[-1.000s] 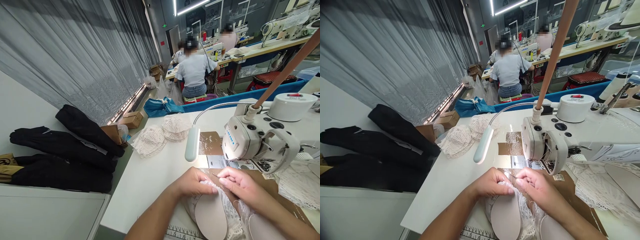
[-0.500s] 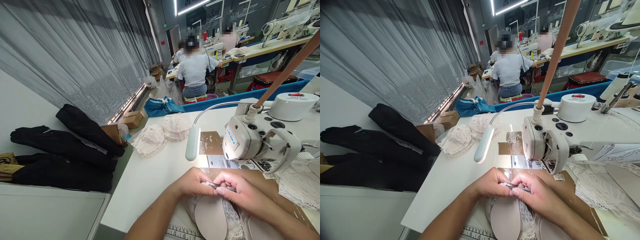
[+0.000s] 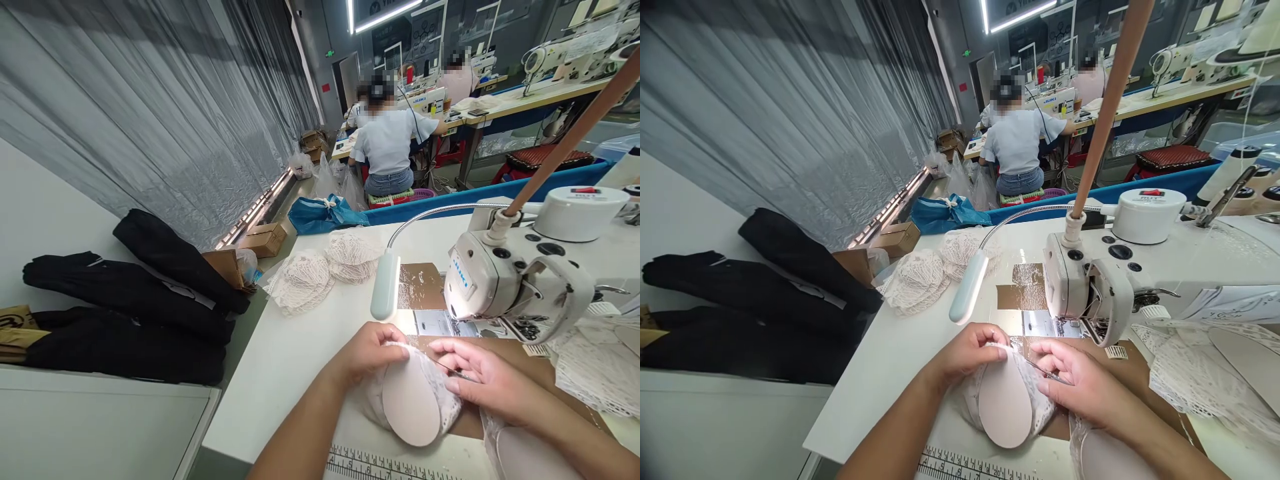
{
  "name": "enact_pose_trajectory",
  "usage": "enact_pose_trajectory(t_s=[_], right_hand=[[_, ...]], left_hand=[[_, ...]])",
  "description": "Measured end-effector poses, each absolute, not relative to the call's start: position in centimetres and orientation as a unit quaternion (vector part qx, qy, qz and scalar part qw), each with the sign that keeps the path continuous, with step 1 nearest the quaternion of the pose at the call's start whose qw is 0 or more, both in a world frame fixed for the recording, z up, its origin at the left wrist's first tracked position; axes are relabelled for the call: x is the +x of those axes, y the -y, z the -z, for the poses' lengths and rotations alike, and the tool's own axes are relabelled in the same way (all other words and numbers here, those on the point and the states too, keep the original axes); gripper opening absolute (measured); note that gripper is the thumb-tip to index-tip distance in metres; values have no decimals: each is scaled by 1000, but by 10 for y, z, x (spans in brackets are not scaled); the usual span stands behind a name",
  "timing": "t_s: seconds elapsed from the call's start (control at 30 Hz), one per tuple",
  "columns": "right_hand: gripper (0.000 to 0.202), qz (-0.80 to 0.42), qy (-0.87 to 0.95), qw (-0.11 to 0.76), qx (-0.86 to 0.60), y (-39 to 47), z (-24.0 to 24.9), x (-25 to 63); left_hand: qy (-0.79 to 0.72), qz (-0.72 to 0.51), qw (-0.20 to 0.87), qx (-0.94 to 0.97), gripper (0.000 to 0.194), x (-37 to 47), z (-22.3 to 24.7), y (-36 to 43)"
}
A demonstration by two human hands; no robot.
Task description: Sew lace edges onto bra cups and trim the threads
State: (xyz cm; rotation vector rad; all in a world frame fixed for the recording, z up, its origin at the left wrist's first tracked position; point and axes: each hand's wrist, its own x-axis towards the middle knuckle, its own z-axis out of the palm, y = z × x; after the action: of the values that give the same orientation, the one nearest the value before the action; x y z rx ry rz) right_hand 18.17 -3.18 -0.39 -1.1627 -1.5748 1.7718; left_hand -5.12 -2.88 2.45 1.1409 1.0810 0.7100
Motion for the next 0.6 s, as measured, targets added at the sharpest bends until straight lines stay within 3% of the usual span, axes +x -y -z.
enact_pose_trajectory(t_s=[0.17, 0.3, 0.37, 0.47, 0.6], right_hand=[[39, -642, 606, 226, -412, 35, 0, 183], [34, -633, 611, 235, -414, 36, 0, 184], [34, -629, 616, 244, -406, 36, -1, 184], [37, -639, 617, 260, -378, 36, -5, 182], [39, -652, 613, 265, -358, 37, -13, 180]], left_hand=[[-480, -324, 662, 476, 14, -59, -29, 26], [-479, -282, 590, 586, 48, -58, -35, 26], [-471, -263, 528, 656, 56, -53, -38, 28], [-465, -233, 476, 709, 59, -43, -38, 31], [-436, -203, 565, 670, 42, -34, -29, 33]])
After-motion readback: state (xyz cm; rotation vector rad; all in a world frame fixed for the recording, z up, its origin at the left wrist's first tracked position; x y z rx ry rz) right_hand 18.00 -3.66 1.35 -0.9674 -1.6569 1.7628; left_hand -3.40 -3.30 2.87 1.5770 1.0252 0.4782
